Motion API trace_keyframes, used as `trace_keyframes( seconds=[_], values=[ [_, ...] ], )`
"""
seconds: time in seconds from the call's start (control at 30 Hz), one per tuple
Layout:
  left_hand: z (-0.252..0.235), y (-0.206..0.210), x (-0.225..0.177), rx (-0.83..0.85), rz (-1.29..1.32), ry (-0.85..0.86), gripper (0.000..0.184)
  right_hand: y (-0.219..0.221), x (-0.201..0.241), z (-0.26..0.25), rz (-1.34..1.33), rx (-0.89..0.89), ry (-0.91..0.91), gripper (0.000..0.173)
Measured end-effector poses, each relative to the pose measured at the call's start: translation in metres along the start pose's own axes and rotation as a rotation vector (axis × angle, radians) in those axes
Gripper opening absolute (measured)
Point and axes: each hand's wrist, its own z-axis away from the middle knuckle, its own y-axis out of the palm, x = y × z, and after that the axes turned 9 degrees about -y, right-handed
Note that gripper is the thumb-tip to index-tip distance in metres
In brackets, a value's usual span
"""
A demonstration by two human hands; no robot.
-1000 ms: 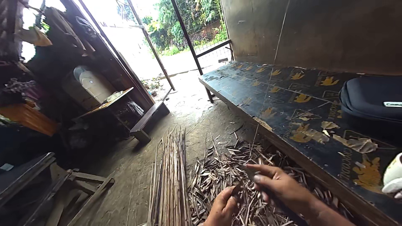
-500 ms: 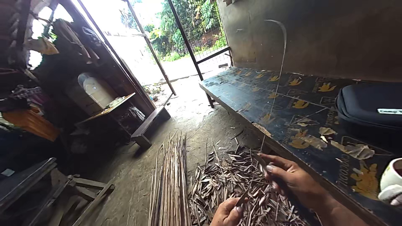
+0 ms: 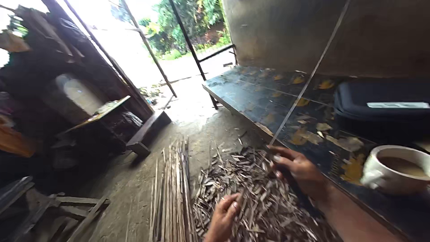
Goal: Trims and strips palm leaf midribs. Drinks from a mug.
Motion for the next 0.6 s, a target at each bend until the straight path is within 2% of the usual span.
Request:
trace_keyframes(
  seconds=[0.2,0.3,0.43,0.6],
  values=[
    [0.004,-0.008,-0.003,0.054,-0.124,-0.006,0.045,-0.016,0.003,-0.008,-0.137,-0.081,-0.050,0.038],
    [0.004,-0.009,-0.001,0.087,-0.209,-0.007,0.053,-0.005,-0.004,-0.003,-0.060,0.074,0.082,0.041],
    [0.001,-0.016,0.005,0.104,-0.246,-0.010,0.037,0.017,-0.021,0.006,-0.031,0.235,0.217,0.042],
    [0.012,-0.043,0.006,0.248,-0.245,-0.135,0.036,0.005,-0.009,-0.002,-0.113,0.060,0.140,0.040]
  ],
)
